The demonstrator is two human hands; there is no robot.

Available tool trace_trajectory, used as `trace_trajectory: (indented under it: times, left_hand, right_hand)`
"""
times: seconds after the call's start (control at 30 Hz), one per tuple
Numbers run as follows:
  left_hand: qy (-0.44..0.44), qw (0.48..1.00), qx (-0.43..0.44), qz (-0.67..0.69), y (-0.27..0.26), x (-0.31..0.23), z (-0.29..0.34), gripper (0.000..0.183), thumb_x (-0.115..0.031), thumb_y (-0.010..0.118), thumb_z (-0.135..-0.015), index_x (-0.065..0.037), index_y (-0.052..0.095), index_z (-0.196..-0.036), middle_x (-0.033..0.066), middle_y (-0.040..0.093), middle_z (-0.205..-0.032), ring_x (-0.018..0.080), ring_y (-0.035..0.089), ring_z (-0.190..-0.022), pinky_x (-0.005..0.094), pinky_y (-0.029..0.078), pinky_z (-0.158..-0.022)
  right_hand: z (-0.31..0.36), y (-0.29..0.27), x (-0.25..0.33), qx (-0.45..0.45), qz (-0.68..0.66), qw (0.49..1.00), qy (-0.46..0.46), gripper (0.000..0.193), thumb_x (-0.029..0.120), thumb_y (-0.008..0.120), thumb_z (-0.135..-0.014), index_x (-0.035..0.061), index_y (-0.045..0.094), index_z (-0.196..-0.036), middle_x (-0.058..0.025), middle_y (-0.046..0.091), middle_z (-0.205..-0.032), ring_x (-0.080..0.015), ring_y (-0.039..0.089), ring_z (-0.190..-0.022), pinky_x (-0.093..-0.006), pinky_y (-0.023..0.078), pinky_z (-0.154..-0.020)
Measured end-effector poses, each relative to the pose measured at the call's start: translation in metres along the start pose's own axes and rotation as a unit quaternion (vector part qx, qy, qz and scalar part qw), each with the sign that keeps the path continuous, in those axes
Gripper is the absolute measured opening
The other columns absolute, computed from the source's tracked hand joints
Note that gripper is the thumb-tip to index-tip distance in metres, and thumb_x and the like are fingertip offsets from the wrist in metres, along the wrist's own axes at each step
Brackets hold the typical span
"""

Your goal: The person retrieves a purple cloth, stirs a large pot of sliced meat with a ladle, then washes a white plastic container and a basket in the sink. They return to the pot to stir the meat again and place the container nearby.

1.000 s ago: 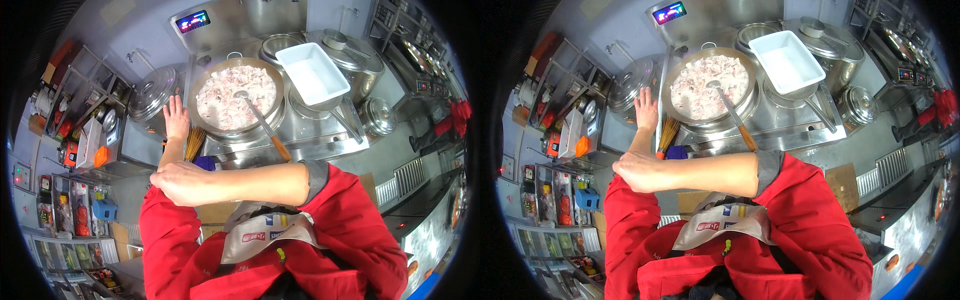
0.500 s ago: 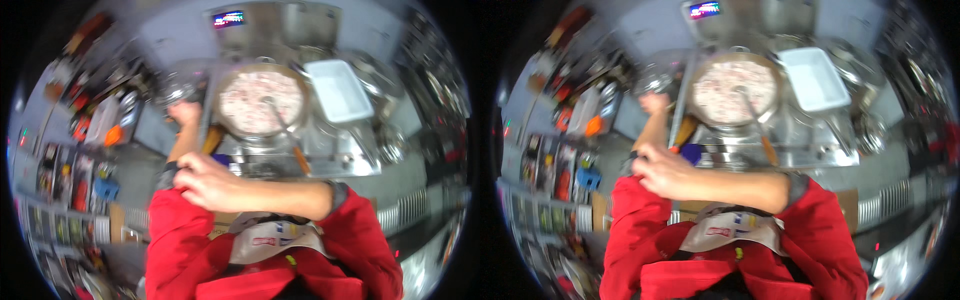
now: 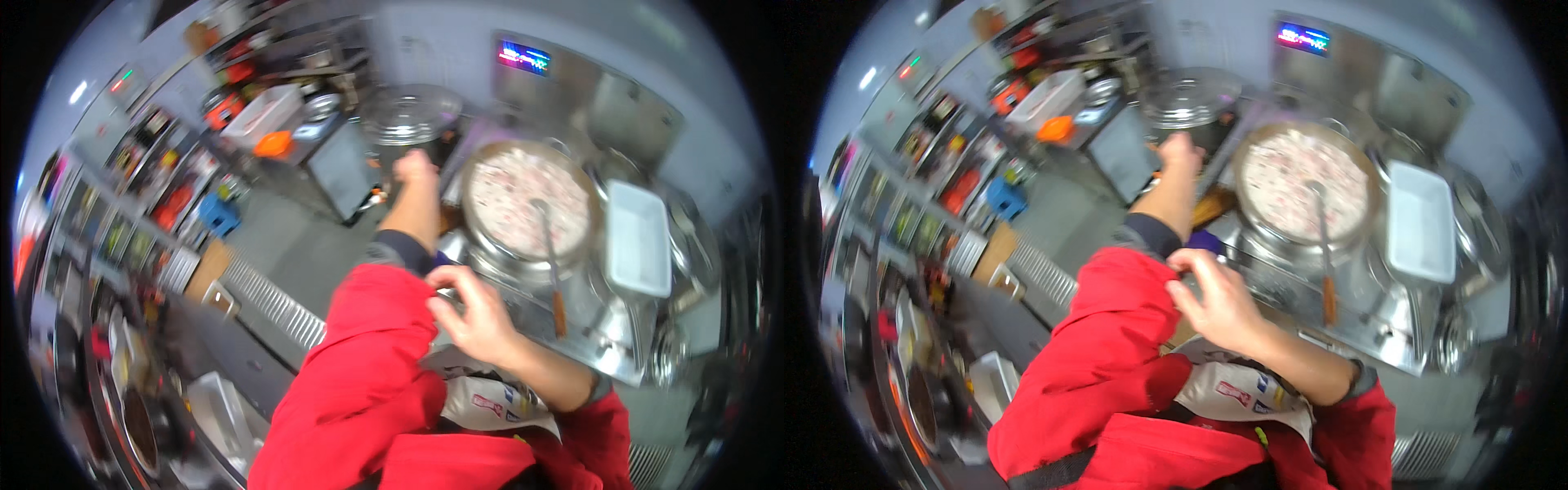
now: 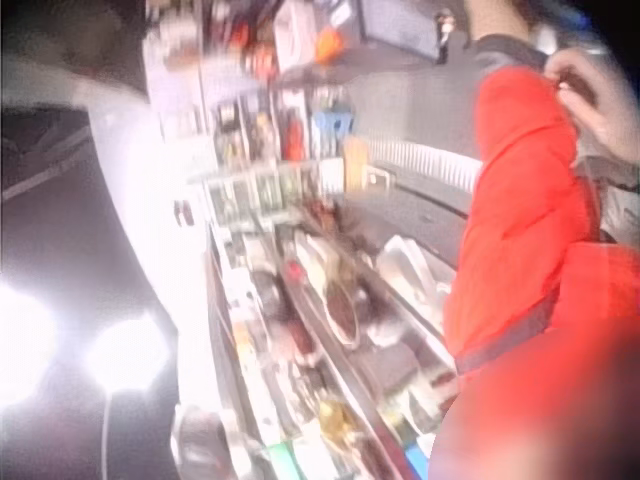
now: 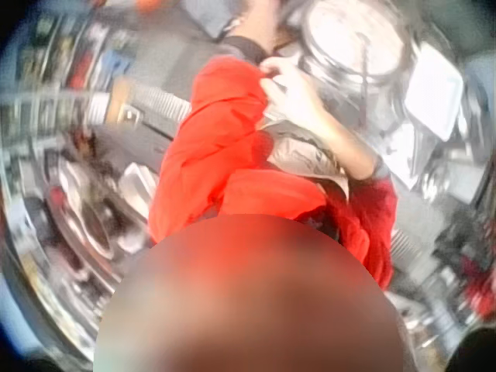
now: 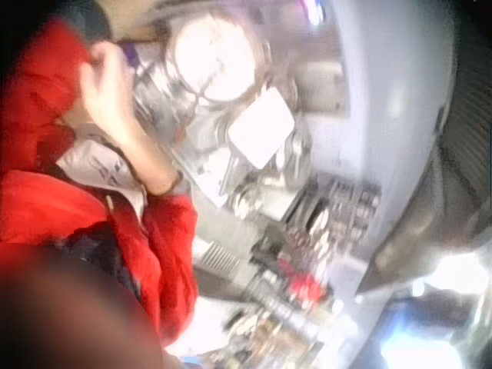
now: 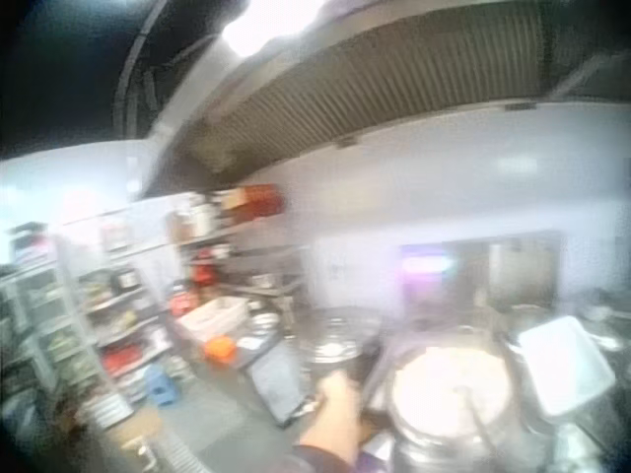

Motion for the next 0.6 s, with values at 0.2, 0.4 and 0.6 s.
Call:
trace_trajectory:
  times: [0.2, 0.4, 0.6]
  left_hand:
    - [-0.256, 0.828, 0.190, 0.462, 0.033, -0.016, -0.076, 0.055, -0.023, 0.037, -0.097, 0.009, 0.035, -0.141, 0.0300, 0.053, -0.129, 0.0431, 0.058, -0.116, 0.0535, 0.057, -0.092]
    - [-0.174, 0.793, 0.313, 0.493, 0.042, -0.038, -0.051, 0.048, -0.015, 0.041, -0.089, 0.018, 0.041, -0.124, 0.0312, 0.042, -0.141, 0.0475, 0.051, -0.126, 0.0535, 0.055, -0.100]
    - [-0.058, 0.806, 0.576, 0.128, -0.072, 0.022, 0.064, 0.053, -0.035, 0.057, -0.098, -0.001, 0.052, -0.137, 0.0204, 0.058, -0.133, 0.0323, 0.057, -0.123, 0.0434, 0.050, -0.105]
  right_hand:
    - [0.017, 0.017, -0.014, -0.027, -0.178, 0.979, 0.095, 0.015, 0.003, 0.058, -0.094, 0.0021, 0.056, -0.110, -0.0082, 0.065, -0.092, -0.0175, 0.065, -0.086, -0.0328, 0.052, -0.077]
    - [0.044, -0.020, -0.038, -0.016, -0.197, 0.980, 0.012, 0.008, 0.006, 0.060, -0.090, 0.0007, 0.062, -0.096, -0.0115, 0.069, -0.086, -0.0219, 0.070, -0.085, -0.0338, 0.056, -0.076]
    - [0.190, -0.289, -0.156, -0.285, 0.379, 0.844, 0.250, 0.029, 0.018, 0.065, -0.086, 0.0033, 0.067, -0.110, -0.0167, 0.068, -0.105, -0.0314, 0.066, -0.101, -0.0426, 0.053, -0.089]
Point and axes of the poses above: each hand's wrist, its own z-axis away from the middle knuckle, its own y-axis out of the palm, x = y × z, the point moved 3 cm from there along -z, towards the middle knuckle
